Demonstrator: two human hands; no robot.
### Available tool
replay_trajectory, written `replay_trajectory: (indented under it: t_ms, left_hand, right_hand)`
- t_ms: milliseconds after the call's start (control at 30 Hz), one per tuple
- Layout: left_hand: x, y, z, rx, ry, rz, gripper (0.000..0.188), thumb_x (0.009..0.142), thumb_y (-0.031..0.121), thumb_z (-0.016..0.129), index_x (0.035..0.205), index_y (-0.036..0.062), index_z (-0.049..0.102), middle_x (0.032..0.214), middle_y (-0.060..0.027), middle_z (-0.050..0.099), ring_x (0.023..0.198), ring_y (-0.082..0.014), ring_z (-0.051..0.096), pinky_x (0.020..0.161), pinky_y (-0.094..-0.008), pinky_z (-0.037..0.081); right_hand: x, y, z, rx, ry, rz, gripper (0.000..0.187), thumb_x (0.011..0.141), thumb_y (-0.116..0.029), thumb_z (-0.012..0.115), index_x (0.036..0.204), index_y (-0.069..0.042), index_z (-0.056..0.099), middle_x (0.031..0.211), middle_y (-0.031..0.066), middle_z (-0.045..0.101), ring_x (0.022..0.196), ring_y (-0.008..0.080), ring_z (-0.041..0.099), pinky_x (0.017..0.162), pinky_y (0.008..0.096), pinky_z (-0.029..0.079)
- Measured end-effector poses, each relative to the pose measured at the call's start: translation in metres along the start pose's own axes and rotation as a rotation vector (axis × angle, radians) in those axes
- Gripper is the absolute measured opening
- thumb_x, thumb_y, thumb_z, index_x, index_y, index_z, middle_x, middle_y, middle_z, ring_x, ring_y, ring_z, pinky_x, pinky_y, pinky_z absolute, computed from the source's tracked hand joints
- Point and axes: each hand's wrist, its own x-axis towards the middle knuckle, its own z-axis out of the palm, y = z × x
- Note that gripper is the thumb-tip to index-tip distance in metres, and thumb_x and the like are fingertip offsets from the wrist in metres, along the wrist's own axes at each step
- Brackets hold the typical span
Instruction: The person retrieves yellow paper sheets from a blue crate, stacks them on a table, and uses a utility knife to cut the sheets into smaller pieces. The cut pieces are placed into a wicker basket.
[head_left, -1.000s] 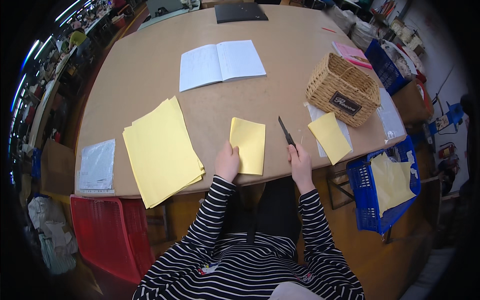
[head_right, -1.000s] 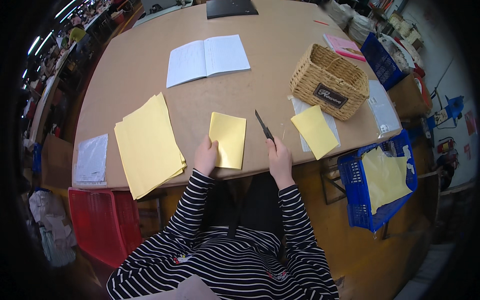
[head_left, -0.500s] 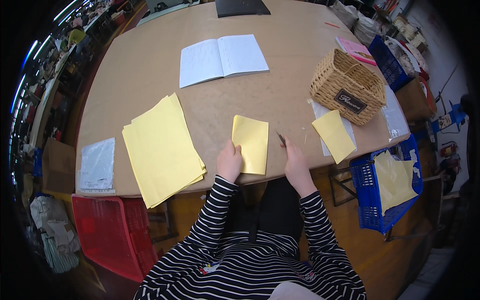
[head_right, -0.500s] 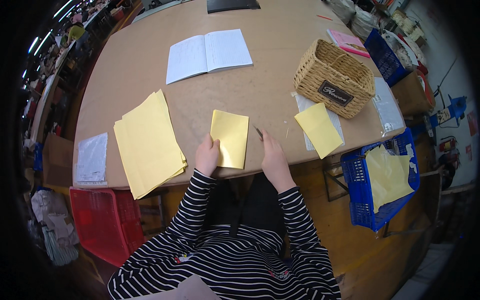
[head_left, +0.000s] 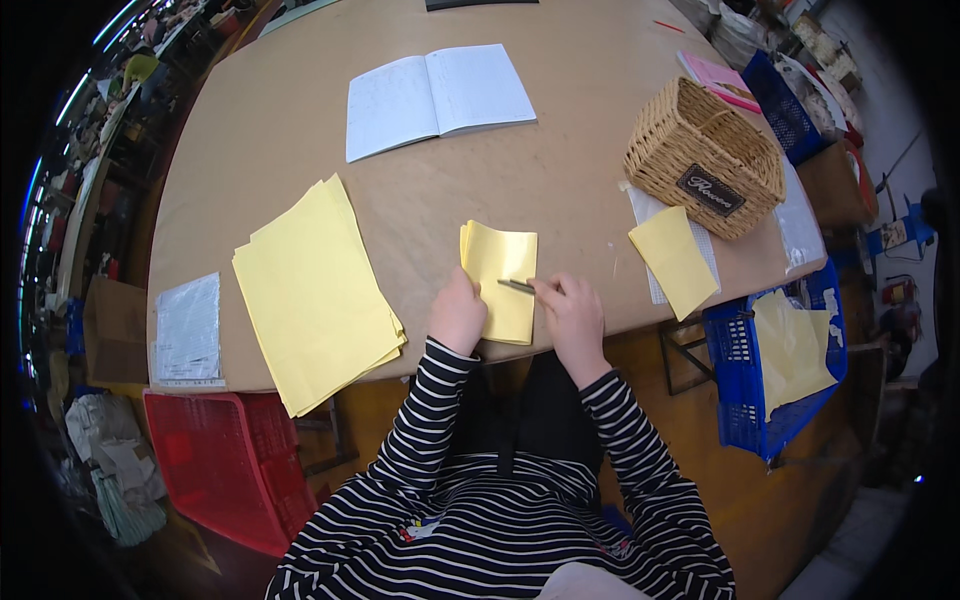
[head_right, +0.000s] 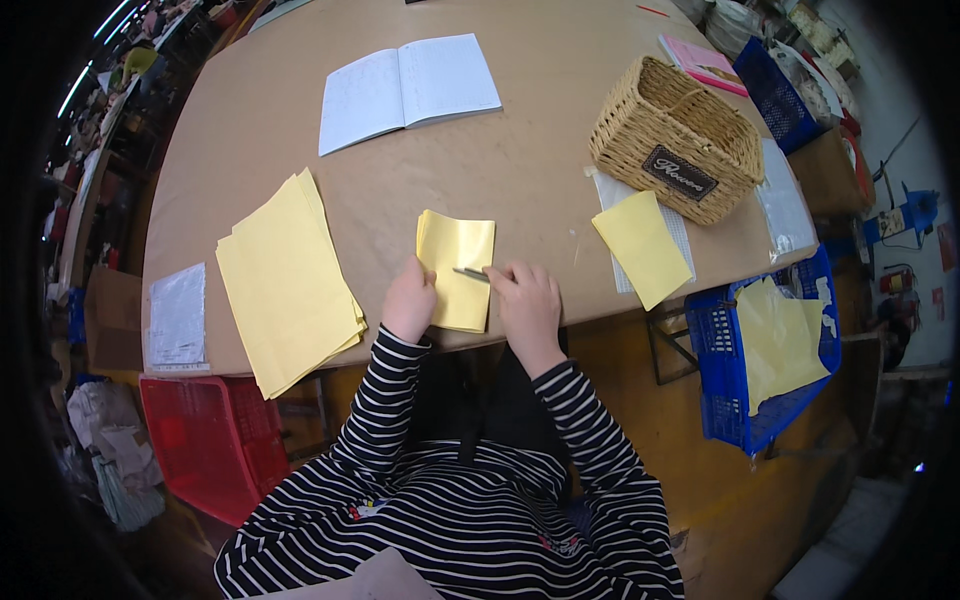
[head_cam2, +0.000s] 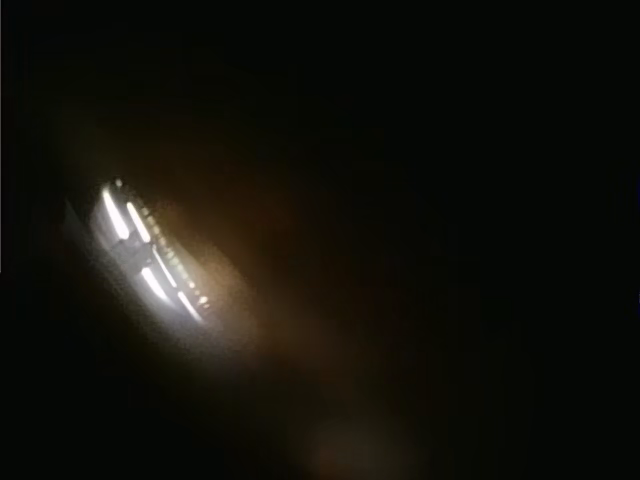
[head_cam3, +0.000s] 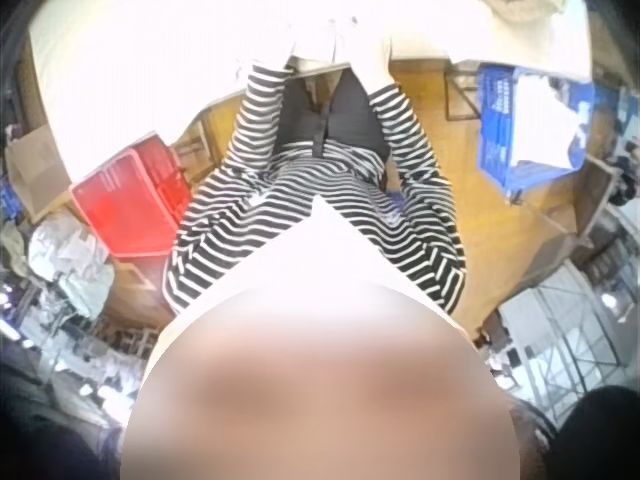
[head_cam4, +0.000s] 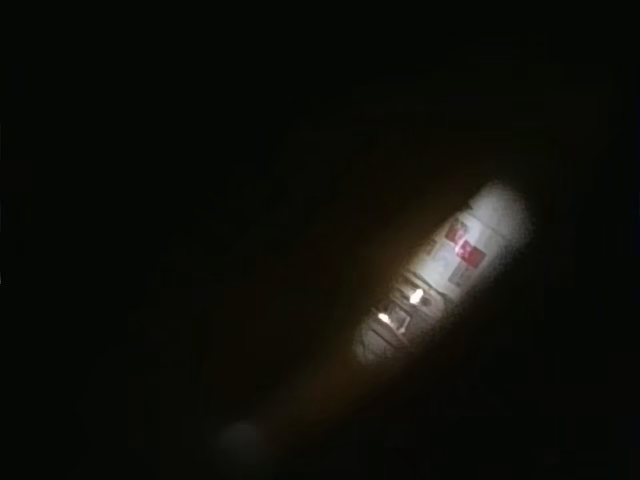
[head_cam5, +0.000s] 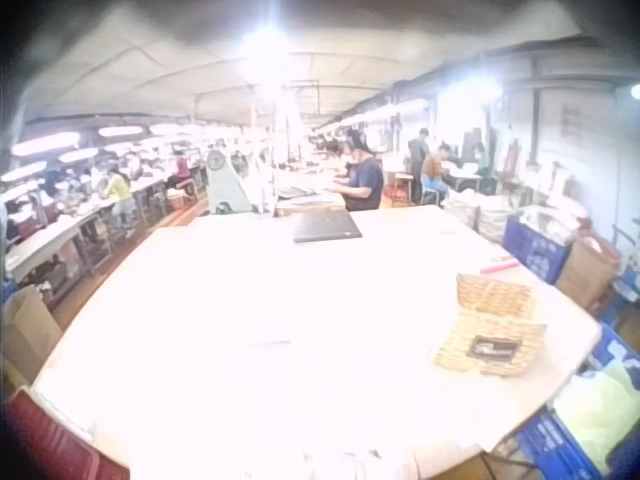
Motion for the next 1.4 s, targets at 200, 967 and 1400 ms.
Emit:
replay_trajectory:
  t_ms: [200,967,1400]
  left_hand:
    - [-0.001,0.001,0.003,0.034,0.045,-0.022,0.018,0.092,0.015,0.053,0.096,-0.0023,0.050,0.085,-0.0290,0.064,0.083,-0.0476,0.061,0.072,-0.0559,0.047]
    - [-0.009,-0.005,0.018,0.039,0.214,0.066,0.017,0.095,0.017,0.053,0.097,0.0006,0.050,0.084,-0.0259,0.063,0.079,-0.0473,0.060,0.068,-0.0553,0.046]
    - [0.007,-0.024,-0.018,-1.136,-0.176,-0.134,0.032,0.101,0.014,0.047,0.125,-0.0065,0.051,0.118,-0.0133,0.063,0.105,-0.0218,0.063,0.093,-0.0341,0.049]
  right_hand:
    - [0.046,0.018,0.023,-0.066,0.141,-0.007,0.021,0.084,-0.010,0.063,0.102,-0.014,0.073,0.089,0.0045,0.059,0.088,0.0255,0.056,0.079,0.0385,0.044]
    - [-0.062,-0.009,-0.029,-0.001,-0.079,-0.132,0.031,0.080,-0.005,0.060,0.108,-0.013,0.071,0.097,0.0022,0.061,0.088,0.0231,0.054,0.078,0.0356,0.043]
    - [-0.105,-0.024,-0.076,1.337,0.045,0.596,0.050,0.101,-0.007,0.050,0.148,0.001,0.035,0.085,0.0008,0.054,0.056,0.0037,0.042,0.048,0.0178,0.035]
